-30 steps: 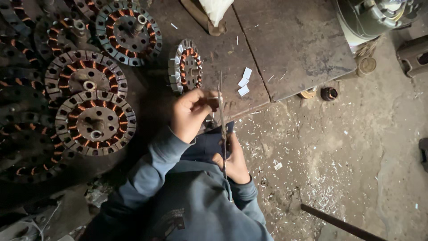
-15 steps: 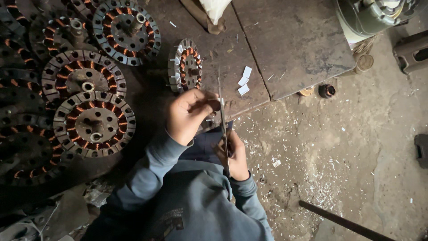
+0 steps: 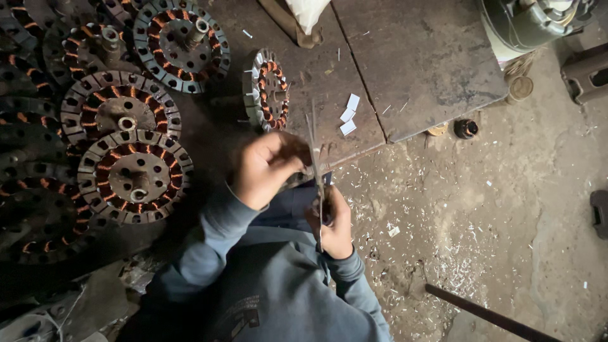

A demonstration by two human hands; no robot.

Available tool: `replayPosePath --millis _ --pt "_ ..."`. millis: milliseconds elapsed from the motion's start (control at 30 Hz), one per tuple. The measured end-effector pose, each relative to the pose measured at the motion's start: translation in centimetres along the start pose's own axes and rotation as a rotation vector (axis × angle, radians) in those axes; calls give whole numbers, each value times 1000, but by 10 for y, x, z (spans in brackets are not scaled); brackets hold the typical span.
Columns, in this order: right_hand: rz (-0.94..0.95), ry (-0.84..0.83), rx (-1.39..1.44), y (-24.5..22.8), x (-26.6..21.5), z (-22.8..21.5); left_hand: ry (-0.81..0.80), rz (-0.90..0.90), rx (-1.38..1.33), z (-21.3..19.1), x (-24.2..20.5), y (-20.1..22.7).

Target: The person cuts small white rectangular pieces from a larger sheet using shears and inserts them into the slots of a cylindrical motor stator. The person repeats this process for multiple stators on the workbench.

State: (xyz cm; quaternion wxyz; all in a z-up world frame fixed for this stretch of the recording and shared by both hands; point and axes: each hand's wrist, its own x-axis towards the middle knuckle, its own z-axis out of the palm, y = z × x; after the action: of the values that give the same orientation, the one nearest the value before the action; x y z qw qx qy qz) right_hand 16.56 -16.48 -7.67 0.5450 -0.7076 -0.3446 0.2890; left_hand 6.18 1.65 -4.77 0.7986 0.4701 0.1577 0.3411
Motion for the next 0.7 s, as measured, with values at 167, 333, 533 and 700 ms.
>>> replayPosePath --millis 167,333,533,700 --pt "-80 50 41 1 -4 7 31 -94 -102 11 -3 10" --pt "115 161 77 -8 11 3 124 69 61 17 -13 27" --pt "-279 205 -452 -53 63 -22 243 163 283 14 -4 43" --pt "-267 305 -766 -86 79 -4 257 185 364 10 -9 37"
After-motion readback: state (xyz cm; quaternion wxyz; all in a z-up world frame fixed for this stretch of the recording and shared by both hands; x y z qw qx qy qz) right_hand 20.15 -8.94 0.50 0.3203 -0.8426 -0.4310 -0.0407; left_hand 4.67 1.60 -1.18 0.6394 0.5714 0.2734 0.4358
